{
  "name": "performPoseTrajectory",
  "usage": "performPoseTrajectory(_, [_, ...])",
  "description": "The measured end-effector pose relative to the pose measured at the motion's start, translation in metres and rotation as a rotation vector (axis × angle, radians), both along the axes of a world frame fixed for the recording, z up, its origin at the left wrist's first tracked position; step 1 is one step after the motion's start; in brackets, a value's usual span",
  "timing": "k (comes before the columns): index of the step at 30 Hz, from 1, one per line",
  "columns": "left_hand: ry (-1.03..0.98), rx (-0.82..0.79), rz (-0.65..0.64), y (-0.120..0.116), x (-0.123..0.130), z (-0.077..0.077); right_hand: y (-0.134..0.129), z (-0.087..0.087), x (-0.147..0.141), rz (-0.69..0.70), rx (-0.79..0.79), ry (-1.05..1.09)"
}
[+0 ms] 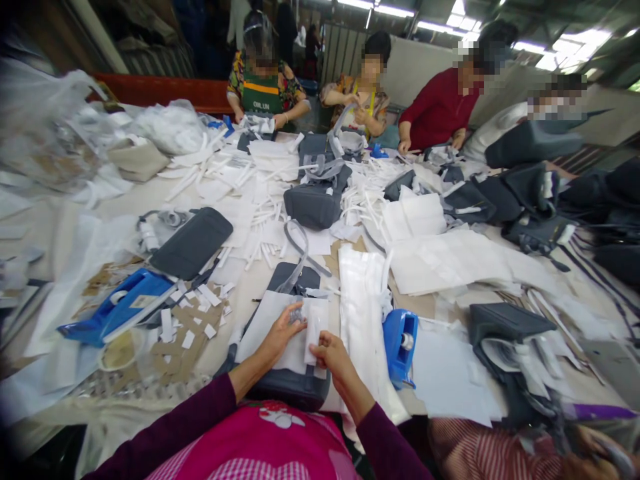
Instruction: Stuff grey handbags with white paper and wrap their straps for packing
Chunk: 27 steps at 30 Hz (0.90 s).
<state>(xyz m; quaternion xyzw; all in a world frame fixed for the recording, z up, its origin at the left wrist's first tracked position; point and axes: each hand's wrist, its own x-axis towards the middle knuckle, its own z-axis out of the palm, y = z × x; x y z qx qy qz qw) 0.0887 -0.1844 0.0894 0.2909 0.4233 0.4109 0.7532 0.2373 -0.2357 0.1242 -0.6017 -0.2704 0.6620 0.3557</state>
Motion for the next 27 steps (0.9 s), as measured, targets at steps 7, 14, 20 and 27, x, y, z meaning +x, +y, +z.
performPoseTrajectory(7, [0.019, -0.019, -0.139, 0.003, 0.009, -0.004, 0.005, -0.002, 0.003, 0.005, 0.087, -0.083])
performPoseTrajectory(14, [-0.033, -0.114, -0.063, 0.003, 0.016, 0.007, 0.026, -0.013, 0.014, -0.09, 0.106, 0.05])
performPoseTrajectory(20, [-0.047, -0.139, -0.111, 0.002, 0.019, 0.012, 0.03, -0.022, 0.022, -0.101, 0.056, 0.174])
performPoseTrajectory(27, [-0.045, -0.131, -0.128, 0.001, 0.019, 0.013, 0.033, -0.024, 0.024, -0.101, 0.036, 0.195])
